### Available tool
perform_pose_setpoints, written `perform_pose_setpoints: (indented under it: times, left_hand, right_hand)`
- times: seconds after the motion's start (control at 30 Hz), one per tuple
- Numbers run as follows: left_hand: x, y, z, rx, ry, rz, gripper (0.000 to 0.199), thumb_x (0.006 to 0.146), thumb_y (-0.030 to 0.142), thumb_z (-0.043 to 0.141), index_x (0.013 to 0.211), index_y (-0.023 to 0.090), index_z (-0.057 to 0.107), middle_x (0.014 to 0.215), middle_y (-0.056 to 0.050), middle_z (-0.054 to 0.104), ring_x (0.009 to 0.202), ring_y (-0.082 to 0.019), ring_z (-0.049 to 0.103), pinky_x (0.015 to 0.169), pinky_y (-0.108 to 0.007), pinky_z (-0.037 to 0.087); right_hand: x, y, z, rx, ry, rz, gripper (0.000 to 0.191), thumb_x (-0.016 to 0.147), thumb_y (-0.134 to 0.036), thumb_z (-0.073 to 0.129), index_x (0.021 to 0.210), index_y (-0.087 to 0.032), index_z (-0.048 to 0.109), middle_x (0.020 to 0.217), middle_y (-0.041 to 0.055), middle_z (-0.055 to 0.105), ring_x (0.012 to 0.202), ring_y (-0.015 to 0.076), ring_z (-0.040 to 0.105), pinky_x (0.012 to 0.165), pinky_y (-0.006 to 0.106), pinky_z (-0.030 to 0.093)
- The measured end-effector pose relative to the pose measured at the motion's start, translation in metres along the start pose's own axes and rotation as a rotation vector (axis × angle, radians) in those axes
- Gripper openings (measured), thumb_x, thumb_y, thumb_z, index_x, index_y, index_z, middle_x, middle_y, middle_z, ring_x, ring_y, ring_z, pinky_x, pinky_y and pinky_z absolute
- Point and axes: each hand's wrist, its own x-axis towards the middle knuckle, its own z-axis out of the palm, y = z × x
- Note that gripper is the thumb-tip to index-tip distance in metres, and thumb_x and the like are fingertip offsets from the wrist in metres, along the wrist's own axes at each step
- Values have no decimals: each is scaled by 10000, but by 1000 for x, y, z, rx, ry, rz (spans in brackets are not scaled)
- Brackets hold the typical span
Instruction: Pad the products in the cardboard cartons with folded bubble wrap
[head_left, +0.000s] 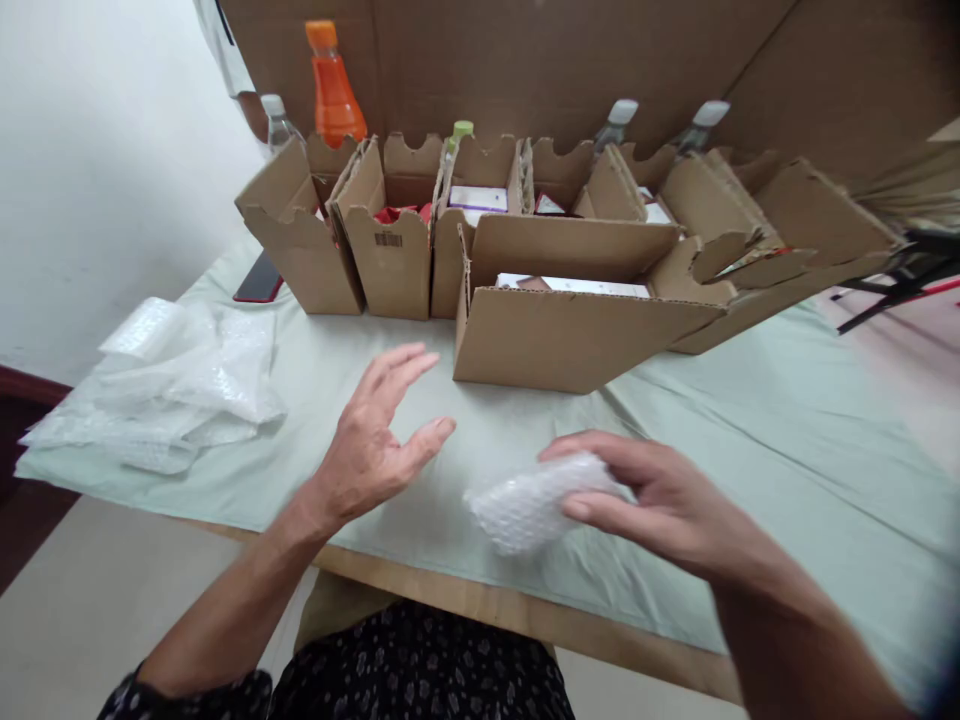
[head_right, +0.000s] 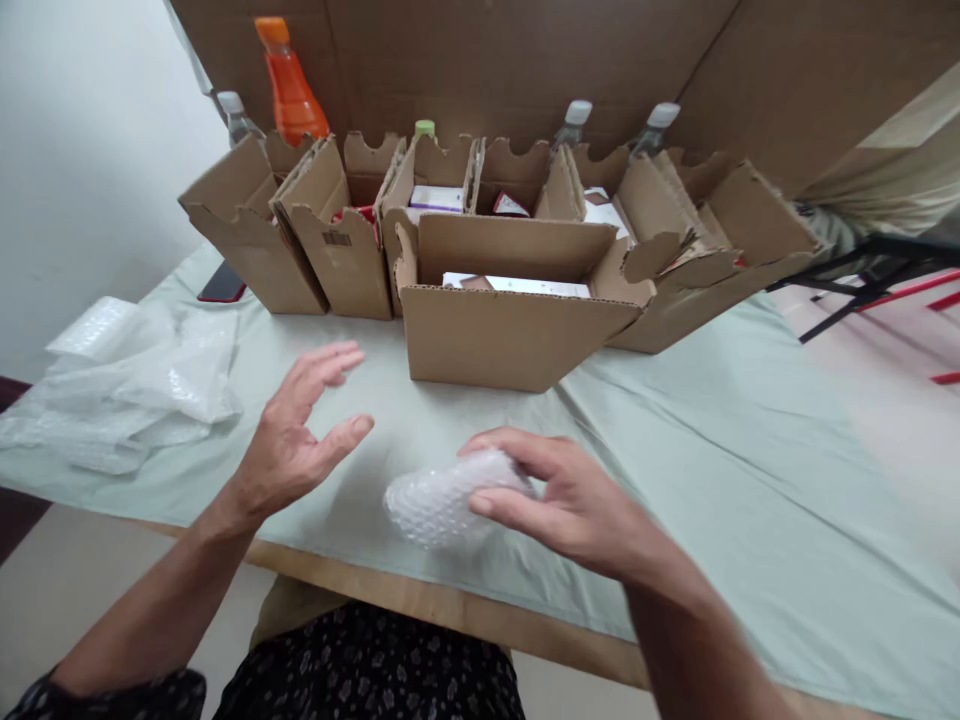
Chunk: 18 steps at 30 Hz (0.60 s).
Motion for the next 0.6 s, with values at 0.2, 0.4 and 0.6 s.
perform_pose_setpoints:
  times: [0.2,0.4,0.6]
  left_hand:
    - [93,-14,39,110,172,286,351,948,411,700,1261,253,671,1565,-126,544,1460,-334,511,1208,-532,442]
    - [84,-41,77,94,355,274,169,1011,346,596,1010,212,700,1474,-135,599,1381,-300,558,1143,-509,483]
    - [71,-43,82,80,372,254,211,1036,371,571,1002,222,715,1516,-112,535,1402,-309,528,1163,-517,442]
  right_hand:
    - [25,-45,-76,142,529,-100,261,812,-468,878,979,-295,775,735,-1,671,557,129,604,412,259,435]
    - [119,-52,-81,29,569,23,56,870,-287,754,840,-270,710,788,-27,649,571,88,520,462,224,418]
    - [176,-44,-73,-303,353,302,145,902,-210,730,771,-193,670,602,-19,610,524,102,495,516,252,425]
